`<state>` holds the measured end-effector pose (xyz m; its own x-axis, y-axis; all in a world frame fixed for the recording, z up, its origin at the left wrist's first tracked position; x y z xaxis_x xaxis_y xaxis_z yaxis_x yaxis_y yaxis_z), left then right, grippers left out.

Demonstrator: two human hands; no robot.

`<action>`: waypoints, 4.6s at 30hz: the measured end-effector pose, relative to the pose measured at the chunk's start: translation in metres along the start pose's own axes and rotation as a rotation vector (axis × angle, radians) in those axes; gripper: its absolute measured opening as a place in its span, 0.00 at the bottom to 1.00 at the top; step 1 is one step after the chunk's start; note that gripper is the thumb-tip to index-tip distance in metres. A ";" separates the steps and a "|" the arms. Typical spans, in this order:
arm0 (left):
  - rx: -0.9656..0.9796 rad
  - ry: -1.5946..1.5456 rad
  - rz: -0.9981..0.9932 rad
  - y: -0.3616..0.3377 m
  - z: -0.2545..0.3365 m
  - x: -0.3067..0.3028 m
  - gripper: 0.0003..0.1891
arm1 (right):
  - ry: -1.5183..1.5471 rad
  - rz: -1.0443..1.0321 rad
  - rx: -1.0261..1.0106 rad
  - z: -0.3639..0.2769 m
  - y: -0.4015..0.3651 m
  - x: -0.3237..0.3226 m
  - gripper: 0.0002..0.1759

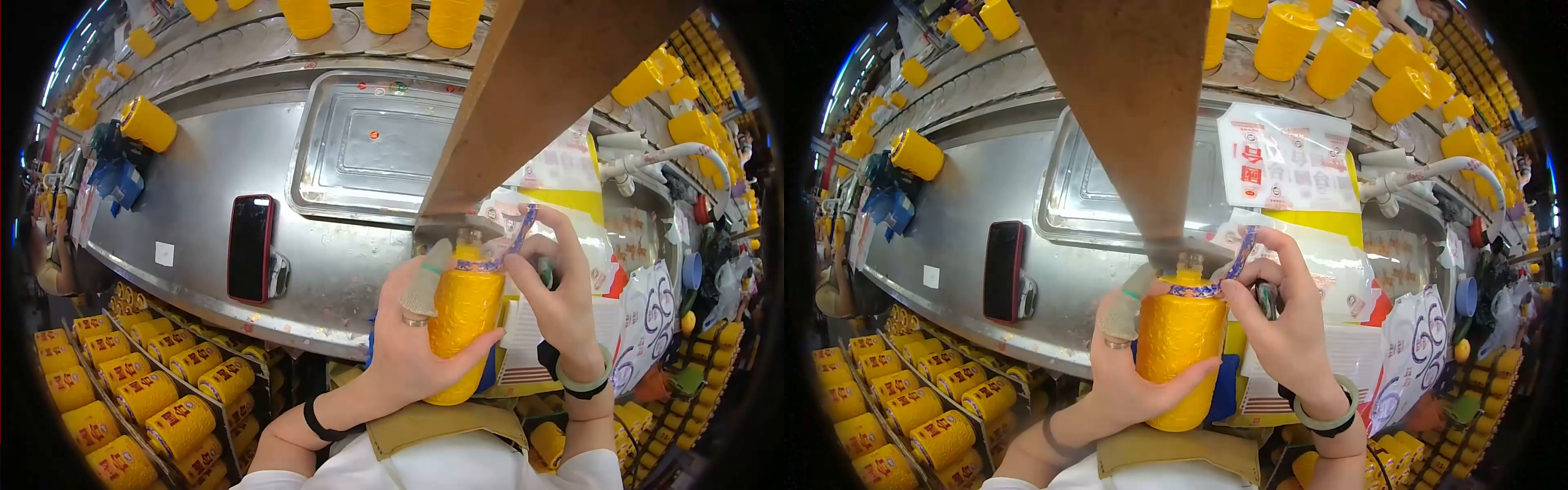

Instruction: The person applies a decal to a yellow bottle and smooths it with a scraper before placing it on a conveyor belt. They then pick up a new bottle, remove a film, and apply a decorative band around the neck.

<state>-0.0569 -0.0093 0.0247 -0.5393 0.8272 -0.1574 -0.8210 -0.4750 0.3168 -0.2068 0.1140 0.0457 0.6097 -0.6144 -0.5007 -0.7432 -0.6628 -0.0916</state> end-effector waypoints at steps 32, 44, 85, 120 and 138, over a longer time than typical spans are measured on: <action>0.072 0.070 0.041 0.002 0.005 0.003 0.35 | -0.432 0.198 -0.465 -0.003 -0.019 0.012 0.13; -0.063 -0.267 0.026 -0.008 -0.030 -0.009 0.35 | -0.403 0.248 -0.478 0.008 -0.018 0.006 0.08; -0.189 -0.405 -0.034 -0.004 -0.022 -0.009 0.40 | -0.315 0.170 -0.420 -0.003 -0.020 0.007 0.10; -0.011 -0.062 -0.023 -0.008 0.000 -0.002 0.44 | -0.339 0.172 -0.417 -0.003 -0.016 0.004 0.12; -0.165 -0.481 -0.062 -0.016 -0.037 -0.014 0.48 | -0.412 0.159 -0.357 0.010 -0.020 -0.012 0.13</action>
<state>-0.0435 -0.0241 -0.0129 -0.3731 0.8815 0.2896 -0.8884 -0.4294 0.1626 -0.2025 0.1388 0.0453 0.2869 -0.5479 -0.7858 -0.6340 -0.7236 0.2730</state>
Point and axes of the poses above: each hand's wrist, its own y-axis towards the middle knuckle, its own x-axis out of the palm, z = x × y, the point moved 3 cm from there along y, towards the middle knuckle, and after that the axes turned 14 degrees about -y, right-handed, at the moved point
